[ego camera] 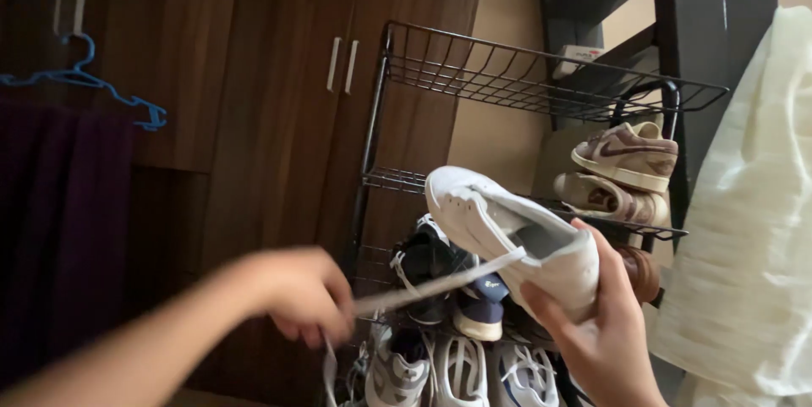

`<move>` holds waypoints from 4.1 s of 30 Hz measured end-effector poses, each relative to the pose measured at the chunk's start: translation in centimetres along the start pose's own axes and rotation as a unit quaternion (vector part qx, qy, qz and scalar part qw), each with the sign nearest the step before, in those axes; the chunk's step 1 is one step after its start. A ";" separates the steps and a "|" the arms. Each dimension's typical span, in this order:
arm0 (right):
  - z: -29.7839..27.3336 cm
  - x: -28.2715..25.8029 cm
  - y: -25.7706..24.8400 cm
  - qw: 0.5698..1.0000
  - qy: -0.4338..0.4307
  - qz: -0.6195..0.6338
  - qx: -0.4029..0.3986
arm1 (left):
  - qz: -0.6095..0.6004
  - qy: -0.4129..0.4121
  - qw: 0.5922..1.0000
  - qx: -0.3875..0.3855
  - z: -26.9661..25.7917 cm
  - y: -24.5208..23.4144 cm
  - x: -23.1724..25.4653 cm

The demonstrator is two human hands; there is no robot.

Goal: Organize and arrange various shoes on a wire shoe rack.

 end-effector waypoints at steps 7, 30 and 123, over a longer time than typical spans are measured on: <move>0.1 -0.2 1.4 1.000 0.004 0.027 -0.002 | -0.284 0.309 0.886 0.196 -6.3 -10.4 7.5; -12.9 5.0 25.3 0.971 0.083 0.206 -0.088 | 0.018 0.150 0.963 0.224 -2.3 7.0 -2.5; -26.0 4.3 35.9 0.922 0.212 0.230 -0.230 | 0.131 -0.035 0.991 0.006 8.3 18.2 -23.3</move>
Point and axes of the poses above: each hand's wrist, its own z-axis towards the middle knuckle, its own y-axis out of the palm, x = y × z, the point moved 6 cm from there along z, towards the middle knuckle, and after that the axes turned 14 degrees about -x, right-handed, at the moved point
